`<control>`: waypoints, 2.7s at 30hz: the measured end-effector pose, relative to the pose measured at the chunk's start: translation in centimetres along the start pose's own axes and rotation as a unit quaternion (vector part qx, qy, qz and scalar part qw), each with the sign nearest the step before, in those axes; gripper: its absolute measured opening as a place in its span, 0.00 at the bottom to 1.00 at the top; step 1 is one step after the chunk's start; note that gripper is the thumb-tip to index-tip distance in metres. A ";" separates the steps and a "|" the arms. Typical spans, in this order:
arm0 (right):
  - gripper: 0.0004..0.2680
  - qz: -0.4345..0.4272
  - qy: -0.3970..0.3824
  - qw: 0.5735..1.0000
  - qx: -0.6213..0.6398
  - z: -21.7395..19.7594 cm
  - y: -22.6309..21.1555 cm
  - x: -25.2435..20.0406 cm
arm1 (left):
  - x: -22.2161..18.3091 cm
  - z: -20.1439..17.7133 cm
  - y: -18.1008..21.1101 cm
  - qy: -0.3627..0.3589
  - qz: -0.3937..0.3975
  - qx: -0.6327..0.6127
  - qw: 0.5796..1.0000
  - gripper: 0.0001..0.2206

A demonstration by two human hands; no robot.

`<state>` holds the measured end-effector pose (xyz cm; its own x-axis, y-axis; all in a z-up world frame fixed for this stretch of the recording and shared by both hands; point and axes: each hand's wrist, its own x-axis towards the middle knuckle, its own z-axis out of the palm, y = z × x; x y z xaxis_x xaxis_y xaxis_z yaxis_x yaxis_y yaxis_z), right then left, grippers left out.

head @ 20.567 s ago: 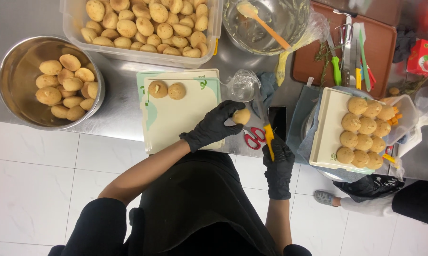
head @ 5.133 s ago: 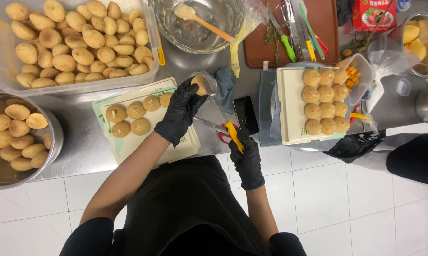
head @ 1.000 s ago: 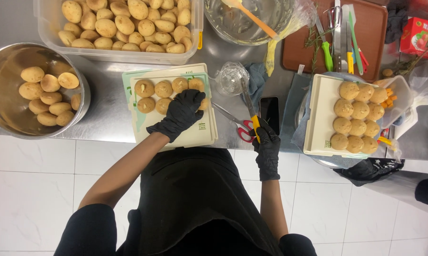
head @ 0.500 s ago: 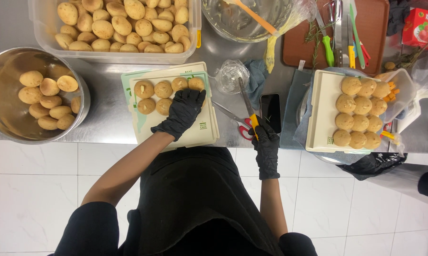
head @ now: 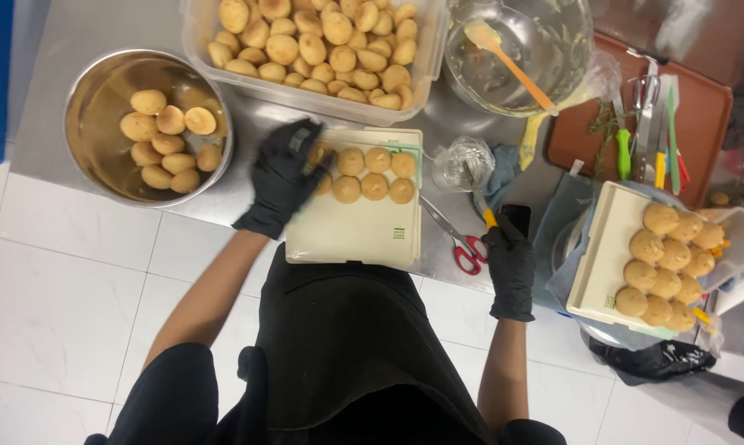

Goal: Filling cream puff pastries using a piping bag and arranging them on a tray.

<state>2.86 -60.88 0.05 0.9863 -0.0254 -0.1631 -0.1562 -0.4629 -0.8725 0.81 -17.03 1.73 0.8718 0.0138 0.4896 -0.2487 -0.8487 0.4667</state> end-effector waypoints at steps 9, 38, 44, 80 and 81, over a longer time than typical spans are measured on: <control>0.10 -0.027 -0.026 0.983 -0.182 1.6 -0.9 3.7 | -6.7 -3.6 -27.9 -0.137 -0.103 0.259 0.951 0.23; 0.13 0.101 0.016 0.990 0.102 -2.0 2.9 1.1 | 3.4 -0.3 -3.5 -0.126 -0.415 -0.781 0.450 0.26; 0.11 -0.175 -0.006 0.953 -0.246 1.5 -1.4 3.9 | 4.6 8.7 6.8 -0.150 -0.393 -0.839 0.345 0.20; 0.17 -0.204 0.146 0.962 -0.109 1.4 0.6 -7.7 | 5.7 15.3 13.9 -0.210 -0.425 -0.746 0.467 0.17; 0.17 -0.205 0.145 0.962 -0.109 1.4 0.6 -7.5 | 5.5 15.7 13.9 -0.208 -0.425 -0.747 0.467 0.17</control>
<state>-4.70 -59.74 0.07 0.9412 -0.0316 0.3364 0.2328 -0.6611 -0.7133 8.79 -37.06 -0.63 0.8526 -0.3574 -0.3812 0.5161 0.6906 0.5067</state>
